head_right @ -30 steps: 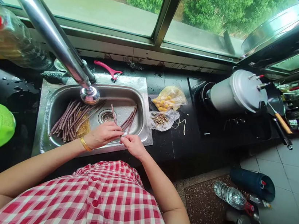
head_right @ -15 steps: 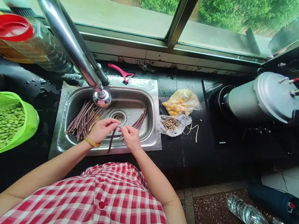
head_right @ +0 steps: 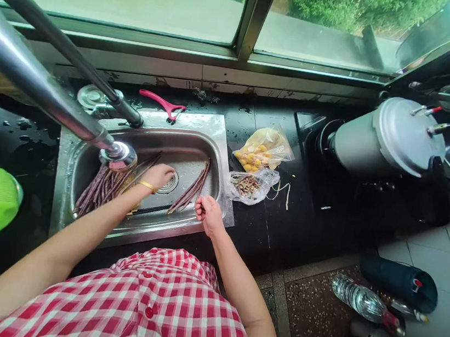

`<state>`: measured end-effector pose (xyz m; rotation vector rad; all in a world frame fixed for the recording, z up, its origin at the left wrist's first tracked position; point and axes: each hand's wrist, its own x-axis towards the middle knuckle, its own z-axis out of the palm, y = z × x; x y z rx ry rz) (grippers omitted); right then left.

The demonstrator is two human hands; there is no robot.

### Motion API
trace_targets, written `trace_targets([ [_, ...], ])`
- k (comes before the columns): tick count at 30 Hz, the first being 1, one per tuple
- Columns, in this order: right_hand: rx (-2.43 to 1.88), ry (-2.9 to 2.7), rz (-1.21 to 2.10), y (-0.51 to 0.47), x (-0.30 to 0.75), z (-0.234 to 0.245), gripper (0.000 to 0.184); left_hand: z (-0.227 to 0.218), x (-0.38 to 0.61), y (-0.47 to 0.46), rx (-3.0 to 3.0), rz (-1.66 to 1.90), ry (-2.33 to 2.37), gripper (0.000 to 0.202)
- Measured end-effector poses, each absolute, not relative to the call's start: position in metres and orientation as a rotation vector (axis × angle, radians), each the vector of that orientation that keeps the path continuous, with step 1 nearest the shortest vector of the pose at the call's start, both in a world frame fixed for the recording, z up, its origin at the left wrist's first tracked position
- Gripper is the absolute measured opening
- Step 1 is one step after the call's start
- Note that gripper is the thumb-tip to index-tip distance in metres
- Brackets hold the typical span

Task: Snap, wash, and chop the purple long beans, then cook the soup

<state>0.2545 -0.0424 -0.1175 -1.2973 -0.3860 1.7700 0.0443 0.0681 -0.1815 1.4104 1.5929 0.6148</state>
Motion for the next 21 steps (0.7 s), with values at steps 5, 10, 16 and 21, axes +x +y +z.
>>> trace_targets([
  [5, -1.343, -0.383, 1.771, -0.04, 0.26, -0.117, 0.031, -0.235, 0.135, 0.07, 1.547, 0.315, 1.64, 0.009],
  [10, -1.414, -0.379, 1.746, -0.037, 0.266, -0.12, 0.03, -0.243, 0.146, 0.072, 1.625, 0.202, 1.661, 0.012],
  [16, -1.462, -0.488, 1.736, -0.028, 0.264, -0.111, 0.031, -0.18, 0.116, 0.048, 1.702, 0.364, 1.398, 0.029],
  [21, -1.315, -0.657, 1.935, -0.027, 0.262, -0.077, 0.032, -0.113, 0.083, 0.012, 1.906, 0.695, 1.009, 0.034],
])
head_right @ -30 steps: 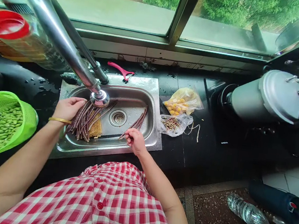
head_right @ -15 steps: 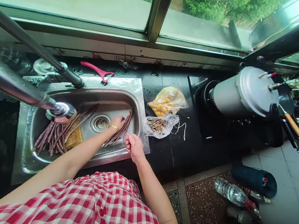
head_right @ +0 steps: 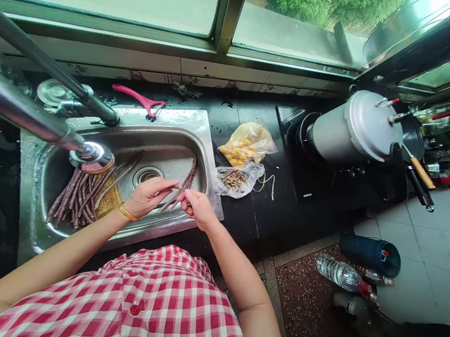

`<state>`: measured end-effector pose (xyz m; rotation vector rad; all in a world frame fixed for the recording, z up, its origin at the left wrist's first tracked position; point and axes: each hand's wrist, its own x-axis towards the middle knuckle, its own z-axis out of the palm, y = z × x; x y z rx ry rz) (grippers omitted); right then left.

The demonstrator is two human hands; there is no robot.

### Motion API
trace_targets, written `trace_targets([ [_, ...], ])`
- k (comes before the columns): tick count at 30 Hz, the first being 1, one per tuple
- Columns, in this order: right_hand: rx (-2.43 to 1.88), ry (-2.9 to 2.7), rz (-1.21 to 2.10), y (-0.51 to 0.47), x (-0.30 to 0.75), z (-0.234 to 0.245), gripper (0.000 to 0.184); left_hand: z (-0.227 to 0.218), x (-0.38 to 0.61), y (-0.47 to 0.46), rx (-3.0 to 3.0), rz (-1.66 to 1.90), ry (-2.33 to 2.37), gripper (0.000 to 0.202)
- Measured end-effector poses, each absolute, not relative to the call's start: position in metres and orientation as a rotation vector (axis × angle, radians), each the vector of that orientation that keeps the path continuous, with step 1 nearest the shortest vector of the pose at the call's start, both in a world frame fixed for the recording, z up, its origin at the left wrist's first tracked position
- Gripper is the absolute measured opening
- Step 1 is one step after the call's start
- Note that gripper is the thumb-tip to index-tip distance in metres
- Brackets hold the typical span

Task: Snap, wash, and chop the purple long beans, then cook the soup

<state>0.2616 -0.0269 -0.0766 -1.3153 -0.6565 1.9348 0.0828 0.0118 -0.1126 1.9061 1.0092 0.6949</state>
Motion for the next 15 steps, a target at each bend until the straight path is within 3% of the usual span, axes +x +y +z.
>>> trace_targets([
  [6, -1.206, -0.677, 2.186, -0.039, 0.252, -0.047, 0.025, -0.079, 0.07, -0.007, 1.927, 0.753, 0.945, 0.026],
  [15, -1.233, -0.765, 2.319, -0.058, 0.252, -0.044, 0.012, -0.052, 0.065, -0.013, 2.08, 0.558, 0.758, 0.02],
])
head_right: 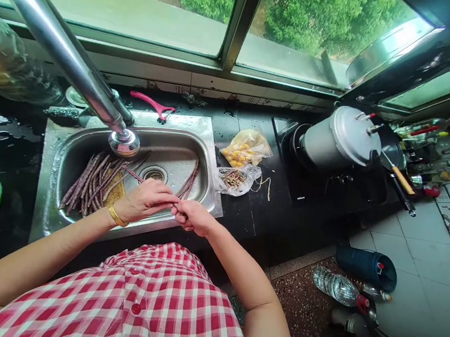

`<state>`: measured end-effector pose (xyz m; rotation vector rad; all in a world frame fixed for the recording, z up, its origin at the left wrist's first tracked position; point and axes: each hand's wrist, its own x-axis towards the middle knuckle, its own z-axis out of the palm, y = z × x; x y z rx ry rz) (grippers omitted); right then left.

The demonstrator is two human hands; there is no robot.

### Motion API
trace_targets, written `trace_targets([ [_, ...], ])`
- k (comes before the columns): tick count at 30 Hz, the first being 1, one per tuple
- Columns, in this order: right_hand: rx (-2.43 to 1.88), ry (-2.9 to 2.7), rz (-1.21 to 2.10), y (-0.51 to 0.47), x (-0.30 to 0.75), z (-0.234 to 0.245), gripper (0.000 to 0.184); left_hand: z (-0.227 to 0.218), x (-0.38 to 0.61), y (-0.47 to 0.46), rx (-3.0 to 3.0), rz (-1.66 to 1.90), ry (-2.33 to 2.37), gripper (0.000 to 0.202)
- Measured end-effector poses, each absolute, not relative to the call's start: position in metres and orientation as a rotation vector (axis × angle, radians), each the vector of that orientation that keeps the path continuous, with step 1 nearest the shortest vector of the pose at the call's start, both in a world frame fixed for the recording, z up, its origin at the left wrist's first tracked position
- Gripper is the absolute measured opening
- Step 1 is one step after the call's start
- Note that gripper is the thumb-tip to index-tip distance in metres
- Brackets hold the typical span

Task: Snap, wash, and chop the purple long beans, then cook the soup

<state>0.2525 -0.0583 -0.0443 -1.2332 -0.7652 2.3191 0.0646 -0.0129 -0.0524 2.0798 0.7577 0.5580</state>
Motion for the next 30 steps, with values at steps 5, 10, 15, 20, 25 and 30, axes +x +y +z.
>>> trace_targets([
  [5, -1.308, -0.761, 2.233, -0.068, 0.245, -0.046, 0.007, -0.054, 0.071, -0.019, 1.968, 0.625, 0.682, 0.016],
  [10, -1.275, -0.646, 2.167, -0.07, 0.238, -0.051, 0.008, -0.066, 0.079, -0.033, 1.743, 0.786, 0.83, 0.015],
  [15, -1.202, -0.639, 2.114, -0.062, 0.232, -0.057, 0.005, -0.08, 0.087, -0.043, 1.391, 0.917, 1.051, 0.017],
  [20, -1.137, -0.779, 1.997, -0.048, 0.225, -0.057, 0.003, -0.081, 0.1, -0.042, 0.848, 1.032, 1.068, 0.026],
  [25, -1.086, -0.992, 1.873, -0.048, 0.232, -0.053, 0.008, -0.069, 0.092, -0.015, 0.282, 1.134, 0.964, 0.027],
  [30, -1.024, -0.913, 1.89, -0.054, 0.249, -0.06, 0.014, -0.065, 0.058, 0.016, -0.011, 1.184, 0.976, 0.006],
])
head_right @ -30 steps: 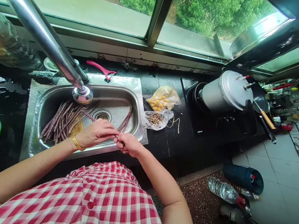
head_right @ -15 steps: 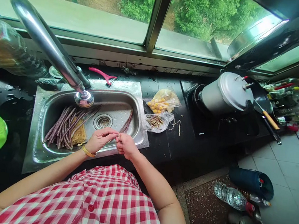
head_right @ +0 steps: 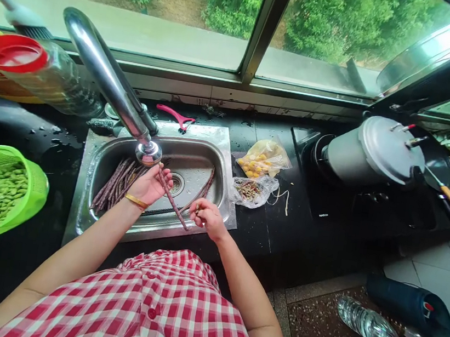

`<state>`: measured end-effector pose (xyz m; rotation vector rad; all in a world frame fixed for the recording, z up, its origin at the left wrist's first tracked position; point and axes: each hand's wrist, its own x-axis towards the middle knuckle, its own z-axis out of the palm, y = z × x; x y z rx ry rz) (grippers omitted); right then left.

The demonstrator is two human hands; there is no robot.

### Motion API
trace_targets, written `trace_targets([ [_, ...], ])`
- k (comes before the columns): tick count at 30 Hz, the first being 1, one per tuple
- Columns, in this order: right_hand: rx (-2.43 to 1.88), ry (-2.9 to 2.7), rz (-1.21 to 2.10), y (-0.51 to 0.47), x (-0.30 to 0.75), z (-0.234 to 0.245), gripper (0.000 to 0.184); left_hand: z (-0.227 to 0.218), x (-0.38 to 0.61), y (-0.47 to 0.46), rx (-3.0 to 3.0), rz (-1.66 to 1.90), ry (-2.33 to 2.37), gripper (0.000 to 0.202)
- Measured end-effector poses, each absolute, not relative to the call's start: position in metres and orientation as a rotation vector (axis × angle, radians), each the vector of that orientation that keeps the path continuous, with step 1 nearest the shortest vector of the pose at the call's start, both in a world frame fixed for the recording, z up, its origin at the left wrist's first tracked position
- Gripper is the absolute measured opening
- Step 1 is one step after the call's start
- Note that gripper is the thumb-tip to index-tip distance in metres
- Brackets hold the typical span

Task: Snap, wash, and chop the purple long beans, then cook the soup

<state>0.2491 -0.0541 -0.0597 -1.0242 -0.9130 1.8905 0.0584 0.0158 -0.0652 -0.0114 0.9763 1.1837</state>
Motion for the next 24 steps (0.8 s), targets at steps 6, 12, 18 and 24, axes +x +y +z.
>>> trace_targets([
  [6, -1.212, -0.792, 1.854, -0.053, 0.248, -0.078, 0.027, -0.064, 0.045, 0.017, -0.119, 1.133, 0.886, 0.02],
  [12, -1.259, -0.766, 2.103, -0.069, 0.242, -0.095, 0.03, -0.065, 0.043, 0.021, -0.164, 1.161, 0.819, 0.028],
  [18, -1.14, -0.767, 2.425, -0.081, 0.241, -0.09, 0.049, -0.066, 0.04, 0.027, -0.135, 1.213, 0.811, 0.03],
  [24, -1.15, -0.864, 2.372, -0.08, 0.237, -0.082, 0.037, -0.074, 0.04, 0.028, -0.078, 1.258, 0.931, 0.026],
])
